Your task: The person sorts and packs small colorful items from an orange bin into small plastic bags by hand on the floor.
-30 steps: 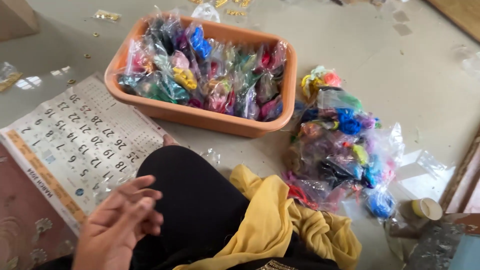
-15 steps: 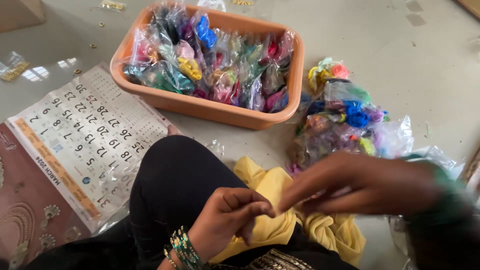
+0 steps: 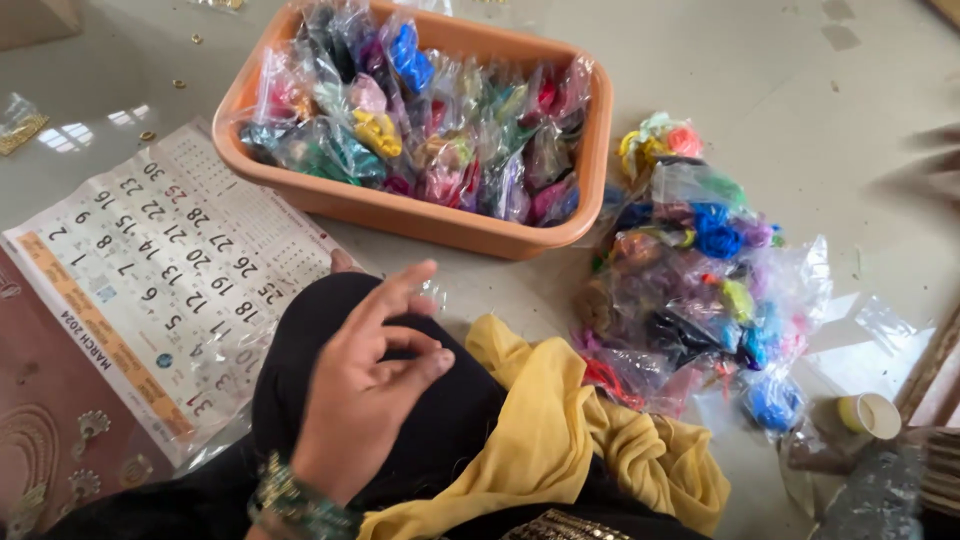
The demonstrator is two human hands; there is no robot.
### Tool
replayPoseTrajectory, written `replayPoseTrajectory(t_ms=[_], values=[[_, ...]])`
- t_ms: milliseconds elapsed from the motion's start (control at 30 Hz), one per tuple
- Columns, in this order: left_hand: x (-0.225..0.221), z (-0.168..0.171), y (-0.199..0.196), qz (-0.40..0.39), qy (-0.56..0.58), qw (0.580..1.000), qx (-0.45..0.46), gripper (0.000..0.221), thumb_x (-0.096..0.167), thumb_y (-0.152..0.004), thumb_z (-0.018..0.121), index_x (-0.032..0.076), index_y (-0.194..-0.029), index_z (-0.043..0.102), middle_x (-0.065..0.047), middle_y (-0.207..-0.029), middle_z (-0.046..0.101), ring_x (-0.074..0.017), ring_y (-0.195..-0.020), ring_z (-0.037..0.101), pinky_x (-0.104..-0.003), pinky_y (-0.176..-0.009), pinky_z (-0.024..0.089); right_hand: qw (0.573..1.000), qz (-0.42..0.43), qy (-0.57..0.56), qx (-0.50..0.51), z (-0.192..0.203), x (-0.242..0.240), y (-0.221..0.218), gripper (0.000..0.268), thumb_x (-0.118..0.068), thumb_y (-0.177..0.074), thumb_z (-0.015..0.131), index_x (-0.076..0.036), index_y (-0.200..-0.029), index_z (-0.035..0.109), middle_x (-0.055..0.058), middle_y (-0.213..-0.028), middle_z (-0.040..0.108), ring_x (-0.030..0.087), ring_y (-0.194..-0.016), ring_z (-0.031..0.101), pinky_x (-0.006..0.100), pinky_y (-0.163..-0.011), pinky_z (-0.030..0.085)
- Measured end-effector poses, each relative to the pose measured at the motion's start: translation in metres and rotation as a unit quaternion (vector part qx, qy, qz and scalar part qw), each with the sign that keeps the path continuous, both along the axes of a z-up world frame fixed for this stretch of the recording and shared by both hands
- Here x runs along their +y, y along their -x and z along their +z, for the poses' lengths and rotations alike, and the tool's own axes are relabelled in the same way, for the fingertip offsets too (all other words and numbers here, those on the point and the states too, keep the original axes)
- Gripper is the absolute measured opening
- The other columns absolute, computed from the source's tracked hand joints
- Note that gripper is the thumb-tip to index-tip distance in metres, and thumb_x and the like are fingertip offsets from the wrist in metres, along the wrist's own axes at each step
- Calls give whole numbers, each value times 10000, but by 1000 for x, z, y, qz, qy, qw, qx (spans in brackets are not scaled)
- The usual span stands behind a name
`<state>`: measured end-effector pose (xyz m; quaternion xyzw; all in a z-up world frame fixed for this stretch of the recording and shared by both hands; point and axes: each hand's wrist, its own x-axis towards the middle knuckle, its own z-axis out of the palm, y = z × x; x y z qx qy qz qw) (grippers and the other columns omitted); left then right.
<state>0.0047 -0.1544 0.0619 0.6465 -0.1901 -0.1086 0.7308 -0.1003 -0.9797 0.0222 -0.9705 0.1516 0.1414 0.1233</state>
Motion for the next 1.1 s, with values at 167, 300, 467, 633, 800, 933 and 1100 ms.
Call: replayPoseTrajectory(t_ms=[167,300,467,633,800,933,1100], values=[[58,8,4,119,-215,969,-12,107,82,-956,765,45,-1034,827,-80,-807,757,-108,-614,607,-240,-521,430,986,29,114,-117,-36,200,-52,841,-515,-716,805,-188,-1456,573,127,-1376,653,319,-1229,640,455,-1034,516],[125,-21,0,278,-170,945,-5,350,9,-870,709,30,-1219,738,-75,-1015,780,-104,-858,708,-241,-773,572,981,54,3,-188,-11,376,-85,924,-529,-707,820,-175,-1496,495,142,-1359,658,307,-1206,659,435,-1016,525],[220,-93,-5,312,-109,942,60,307,23,-961,640,10,-1253,733,-126,-981,765,-184,-811,711,-297,-726,578,966,30,-134,-219,-47,466,-145,1132,-461,-686,907,-96,-1573,306,203,-1332,616,315,-1132,668,426,-933,540],[354,-230,-15,270,-92,940,187,381,68,-932,582,120,-1293,693,-139,-918,775,-241,-732,739,-360,-631,588,948,-63,-250,-188,-94,483,-194,1310,-477,-635,924,-116,-1659,190,322,-1311,675,396,-1150,697,479,-990,546],[324,-205,-18,348,-49,911,215,328,61,-944,611,62,-1255,717,-165,-907,768,-240,-750,726,-380,-675,615,934,-14,-155,-322,-104,516,-218,1226,-479,-532,964,31,-1497,406,277,-1469,537,364,-1339,552,460,-1099,443],[262,-169,-39,351,-29,912,212,303,32,-935,651,1,-1222,744,-166,-900,771,-207,-746,715,-349,-663,595,935,-41,-111,-336,-119,535,-259,1210,-522,-567,946,42,-1501,424,260,-1529,508,364,-1402,506,479,-1154,396],[244,-210,-33,321,-164,916,177,283,81,-913,710,71,-1186,782,-131,-876,781,-205,-785,711,-317,-700,580,928,-66,-139,-338,-108,595,-303,1315,-587,-582,929,60,-1557,327,282,-1556,449,389,-1401,466,499,-1154,382]])
